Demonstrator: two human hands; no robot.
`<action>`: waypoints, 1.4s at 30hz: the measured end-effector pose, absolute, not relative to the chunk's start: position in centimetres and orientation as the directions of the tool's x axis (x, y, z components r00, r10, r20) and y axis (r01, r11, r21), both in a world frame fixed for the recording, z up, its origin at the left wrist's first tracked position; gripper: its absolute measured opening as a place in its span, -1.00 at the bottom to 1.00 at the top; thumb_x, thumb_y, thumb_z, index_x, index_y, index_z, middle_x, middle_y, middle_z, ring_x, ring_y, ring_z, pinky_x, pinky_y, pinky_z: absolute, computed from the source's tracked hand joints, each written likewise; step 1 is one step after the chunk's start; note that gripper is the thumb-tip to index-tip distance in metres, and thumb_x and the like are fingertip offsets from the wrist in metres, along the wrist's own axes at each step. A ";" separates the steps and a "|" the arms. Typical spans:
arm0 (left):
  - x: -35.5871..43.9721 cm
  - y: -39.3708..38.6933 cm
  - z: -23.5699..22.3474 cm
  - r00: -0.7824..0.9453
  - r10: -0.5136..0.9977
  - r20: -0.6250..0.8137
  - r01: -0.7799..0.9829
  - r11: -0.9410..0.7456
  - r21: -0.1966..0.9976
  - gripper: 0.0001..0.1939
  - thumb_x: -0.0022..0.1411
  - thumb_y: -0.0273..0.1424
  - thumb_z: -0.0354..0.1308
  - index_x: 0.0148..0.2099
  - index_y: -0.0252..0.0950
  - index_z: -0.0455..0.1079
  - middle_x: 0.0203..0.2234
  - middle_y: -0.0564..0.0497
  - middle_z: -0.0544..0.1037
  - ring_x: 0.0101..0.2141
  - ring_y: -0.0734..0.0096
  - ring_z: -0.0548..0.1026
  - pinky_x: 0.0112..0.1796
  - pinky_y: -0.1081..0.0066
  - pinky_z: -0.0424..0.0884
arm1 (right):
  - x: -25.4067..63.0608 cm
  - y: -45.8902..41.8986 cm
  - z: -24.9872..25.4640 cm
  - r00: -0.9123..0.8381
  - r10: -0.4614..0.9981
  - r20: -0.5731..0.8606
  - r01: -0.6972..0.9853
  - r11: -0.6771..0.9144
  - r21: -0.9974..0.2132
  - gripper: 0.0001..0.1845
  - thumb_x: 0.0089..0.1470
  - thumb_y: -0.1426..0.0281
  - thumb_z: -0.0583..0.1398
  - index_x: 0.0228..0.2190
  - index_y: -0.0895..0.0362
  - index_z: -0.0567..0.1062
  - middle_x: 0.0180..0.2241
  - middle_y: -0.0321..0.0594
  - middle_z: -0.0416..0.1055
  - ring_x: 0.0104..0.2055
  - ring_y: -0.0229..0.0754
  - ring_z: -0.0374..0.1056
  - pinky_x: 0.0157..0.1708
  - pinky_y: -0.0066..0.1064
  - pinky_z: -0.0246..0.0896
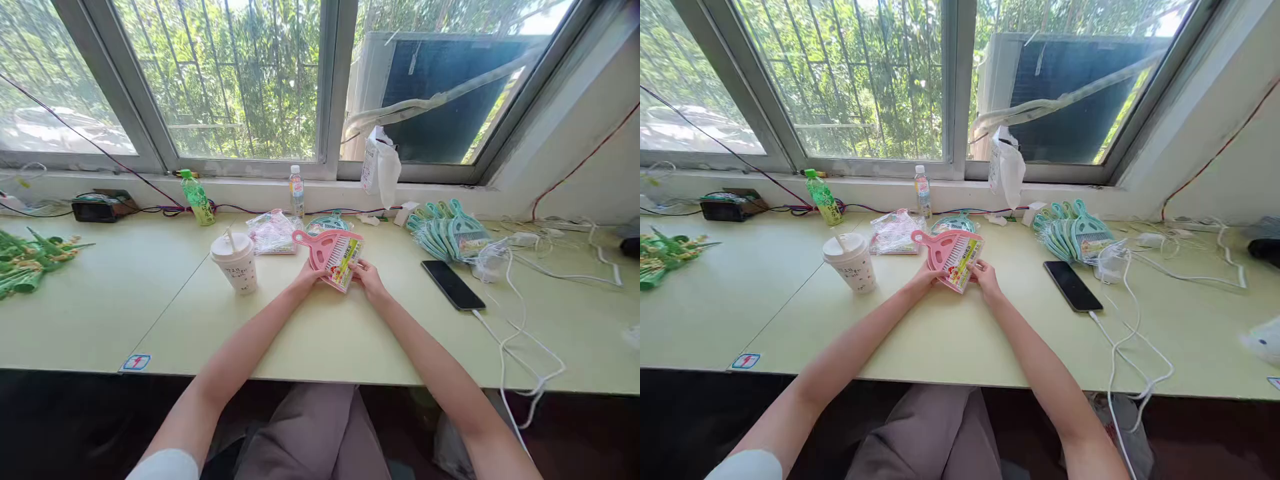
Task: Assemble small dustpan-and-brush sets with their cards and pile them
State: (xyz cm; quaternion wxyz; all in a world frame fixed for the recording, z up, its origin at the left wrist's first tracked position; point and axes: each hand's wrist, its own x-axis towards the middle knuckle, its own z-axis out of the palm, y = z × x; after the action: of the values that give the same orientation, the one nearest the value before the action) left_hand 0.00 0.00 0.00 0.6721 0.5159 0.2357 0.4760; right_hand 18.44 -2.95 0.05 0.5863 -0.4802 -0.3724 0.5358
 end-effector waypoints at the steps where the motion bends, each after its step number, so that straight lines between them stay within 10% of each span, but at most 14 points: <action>1: 0.0 0.0 0.1 0.430 0.885 0.181 -0.407 0.010 0.913 -0.10 -0.25 -0.53 0.43 0.19 -0.25 0.22 0.08 -0.24 0.42 0.07 -0.10 0.40 -0.01 -0.03 0.41 | 18.5 -3.0 0.1 0.132 0.988 -0.078 -0.262 -0.041 -0.964 -0.61 -0.17 0.26 0.38 -0.27 0.12 0.46 -0.35 -0.22 0.58 -0.42 -0.19 0.51 -0.43 -0.42 0.43; 13: -0.4 -0.2 1.8 0.471 0.876 0.105 -0.304 0.049 0.951 -0.24 -0.17 -0.27 0.44 0.12 -0.24 0.31 -0.06 -0.16 0.54 -0.08 0.05 0.52 -0.10 0.15 0.47 | 19.0 -3.3 0.4 0.043 0.998 -0.034 -0.297 -0.020 -0.955 -0.60 -0.23 0.30 0.40 -0.28 0.13 0.52 -0.30 -0.19 0.59 -0.35 -0.13 0.52 -0.31 -0.32 0.45; 17: -2.5 1.3 2.8 0.308 0.951 -0.011 -0.167 0.066 0.984 -0.35 0.16 0.13 -0.05 -0.04 -0.33 0.39 -0.30 -0.17 0.59 -0.40 0.25 0.58 -0.32 0.28 0.49 | 20.2 -3.3 1.0 0.083 0.996 0.017 -0.323 0.043 -0.946 -0.57 -0.24 0.27 0.40 -0.27 0.14 0.52 -0.30 -0.18 0.58 -0.34 -0.13 0.52 -0.30 -0.32 0.44; 21: -5.5 2.5 2.9 -0.190 0.902 0.387 0.351 -0.306 0.885 -0.58 0.28 -0.12 -0.05 0.05 -0.27 0.31 -0.40 -0.05 0.54 -0.44 0.34 0.52 -0.35 0.34 0.42 | 21.7 -3.1 1.5 0.151 0.988 0.041 -0.349 0.092 -0.932 -0.56 -0.25 0.28 0.40 -0.26 0.14 0.52 -0.26 -0.18 0.58 -0.31 -0.12 0.51 -0.27 -0.30 0.43; 25: -6.8 2.6 2.3 -0.087 0.701 0.708 0.816 -0.358 0.454 -0.54 0.22 -0.38 0.09 0.18 -0.20 0.22 -0.03 -0.15 0.48 0.01 0.10 0.40 -0.01 0.16 0.28 | 22.5 -3.0 1.5 0.191 0.981 0.028 -0.335 0.092 -0.938 -0.59 -0.24 0.30 0.39 -0.27 0.14 0.52 -0.27 -0.18 0.58 -0.31 -0.12 0.51 -0.27 -0.31 0.43; 29: -7.6 3.0 1.8 0.085 0.727 0.681 0.910 -0.334 0.244 -0.52 0.22 -0.58 -0.04 0.17 -0.21 0.29 -0.04 -0.16 0.51 0.05 0.10 0.38 0.05 0.13 0.19 | 22.5 -2.9 1.1 0.199 0.980 0.009 -0.312 0.072 -0.947 -0.63 -0.22 0.34 0.37 -0.28 0.14 0.52 -0.32 -0.20 0.58 -0.36 -0.15 0.51 -0.31 -0.33 0.44; 42: -7.7 2.9 1.7 0.134 0.694 0.708 0.908 -0.372 0.193 -0.66 0.16 -0.60 -0.09 -0.38 -0.17 0.48 -0.45 0.01 0.59 -0.35 0.27 0.52 0.19 0.03 -0.02 | 22.3 -2.9 0.9 0.224 0.970 -0.094 -0.314 -0.020 -0.949 -0.79 -0.15 0.48 0.29 -0.35 0.13 0.54 -0.36 -0.23 0.59 -0.43 -0.22 0.50 -0.42 -0.45 0.44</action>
State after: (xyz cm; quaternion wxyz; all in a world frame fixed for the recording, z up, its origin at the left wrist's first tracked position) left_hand -7.70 2.90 1.74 -0.1432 0.7392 0.5416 0.3738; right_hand 22.34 -2.87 0.92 0.6132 -0.4855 -0.3379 0.5235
